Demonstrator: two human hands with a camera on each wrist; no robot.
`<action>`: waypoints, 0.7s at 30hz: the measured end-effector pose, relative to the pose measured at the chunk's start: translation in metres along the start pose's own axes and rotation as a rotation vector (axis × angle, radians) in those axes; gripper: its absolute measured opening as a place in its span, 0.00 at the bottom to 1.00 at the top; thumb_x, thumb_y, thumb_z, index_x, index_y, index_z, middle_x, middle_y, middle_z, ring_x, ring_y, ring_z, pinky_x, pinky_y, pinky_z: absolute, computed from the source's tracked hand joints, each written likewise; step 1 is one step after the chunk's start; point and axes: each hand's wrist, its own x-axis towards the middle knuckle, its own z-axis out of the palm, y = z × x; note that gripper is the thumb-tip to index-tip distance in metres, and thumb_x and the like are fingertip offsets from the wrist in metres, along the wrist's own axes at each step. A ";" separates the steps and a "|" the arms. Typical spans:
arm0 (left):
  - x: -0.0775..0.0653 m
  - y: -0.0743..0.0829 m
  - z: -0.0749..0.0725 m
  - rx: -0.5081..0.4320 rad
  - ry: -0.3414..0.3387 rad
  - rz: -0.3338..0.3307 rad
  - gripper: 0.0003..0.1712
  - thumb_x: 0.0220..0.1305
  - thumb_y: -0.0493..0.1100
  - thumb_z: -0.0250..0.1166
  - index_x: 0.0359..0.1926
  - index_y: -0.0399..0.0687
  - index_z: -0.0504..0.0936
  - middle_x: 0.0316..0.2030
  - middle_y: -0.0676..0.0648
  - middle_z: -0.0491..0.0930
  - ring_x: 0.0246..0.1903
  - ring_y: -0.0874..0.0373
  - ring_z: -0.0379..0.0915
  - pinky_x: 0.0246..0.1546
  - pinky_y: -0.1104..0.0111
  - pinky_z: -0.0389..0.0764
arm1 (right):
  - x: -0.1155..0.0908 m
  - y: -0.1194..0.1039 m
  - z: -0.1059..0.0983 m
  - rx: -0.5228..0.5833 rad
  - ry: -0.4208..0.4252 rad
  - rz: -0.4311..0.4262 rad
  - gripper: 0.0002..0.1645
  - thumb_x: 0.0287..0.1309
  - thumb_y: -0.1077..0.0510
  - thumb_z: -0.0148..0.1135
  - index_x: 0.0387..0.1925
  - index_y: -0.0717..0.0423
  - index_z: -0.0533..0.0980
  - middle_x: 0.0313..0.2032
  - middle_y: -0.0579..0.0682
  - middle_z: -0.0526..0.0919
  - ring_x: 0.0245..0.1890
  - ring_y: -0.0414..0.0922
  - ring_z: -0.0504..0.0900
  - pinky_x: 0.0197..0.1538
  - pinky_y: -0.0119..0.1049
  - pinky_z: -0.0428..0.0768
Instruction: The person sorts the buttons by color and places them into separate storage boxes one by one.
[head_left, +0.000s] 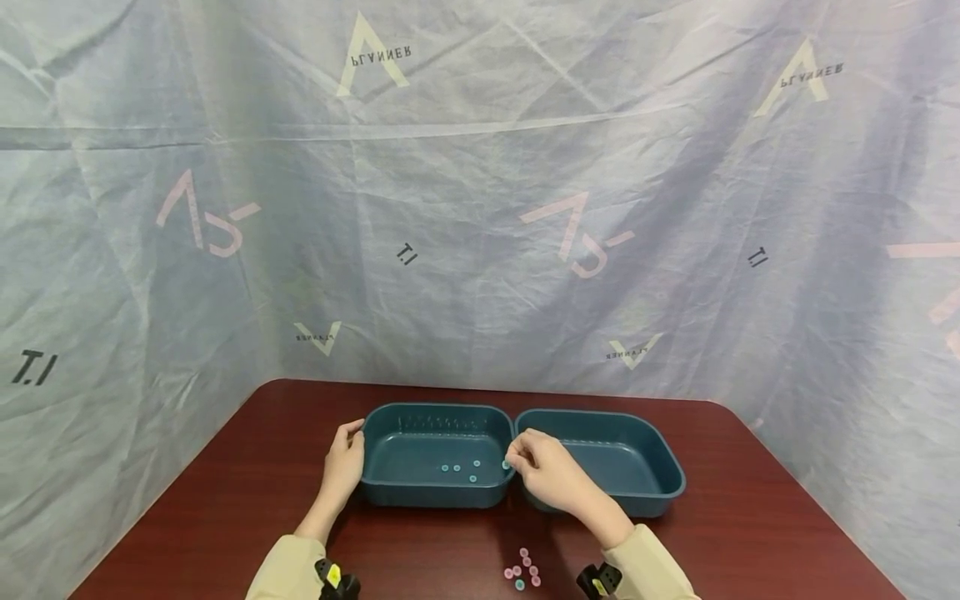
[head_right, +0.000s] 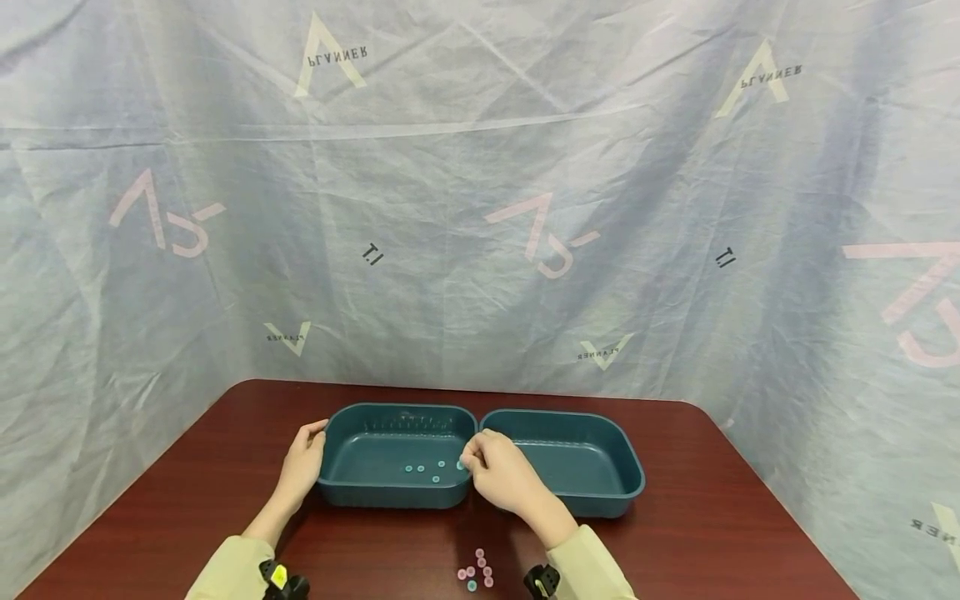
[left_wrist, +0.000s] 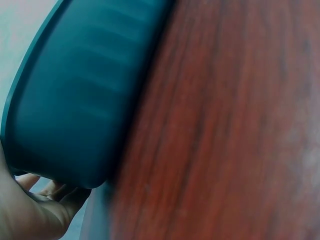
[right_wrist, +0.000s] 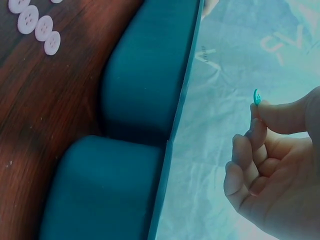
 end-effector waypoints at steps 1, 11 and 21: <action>0.000 0.000 0.000 0.000 0.000 0.001 0.26 0.75 0.47 0.36 0.68 0.41 0.57 0.65 0.32 0.59 0.64 0.37 0.56 0.58 0.44 0.63 | 0.001 0.001 0.001 -0.001 0.006 0.002 0.08 0.65 0.62 0.53 0.28 0.55 0.74 0.24 0.43 0.69 0.22 0.36 0.64 0.31 0.29 0.68; -0.001 0.001 0.000 -0.006 0.002 0.004 0.26 0.75 0.46 0.37 0.68 0.41 0.57 0.65 0.32 0.60 0.64 0.37 0.56 0.58 0.45 0.64 | 0.011 0.007 0.011 0.011 0.051 0.003 0.08 0.63 0.62 0.54 0.27 0.55 0.74 0.23 0.42 0.68 0.23 0.36 0.65 0.33 0.29 0.69; 0.000 0.000 0.000 -0.003 0.000 0.001 0.26 0.75 0.47 0.36 0.68 0.41 0.57 0.65 0.33 0.59 0.64 0.37 0.56 0.58 0.44 0.63 | 0.022 0.009 0.018 0.007 0.051 0.020 0.08 0.64 0.62 0.54 0.27 0.55 0.73 0.24 0.44 0.68 0.22 0.37 0.65 0.31 0.30 0.68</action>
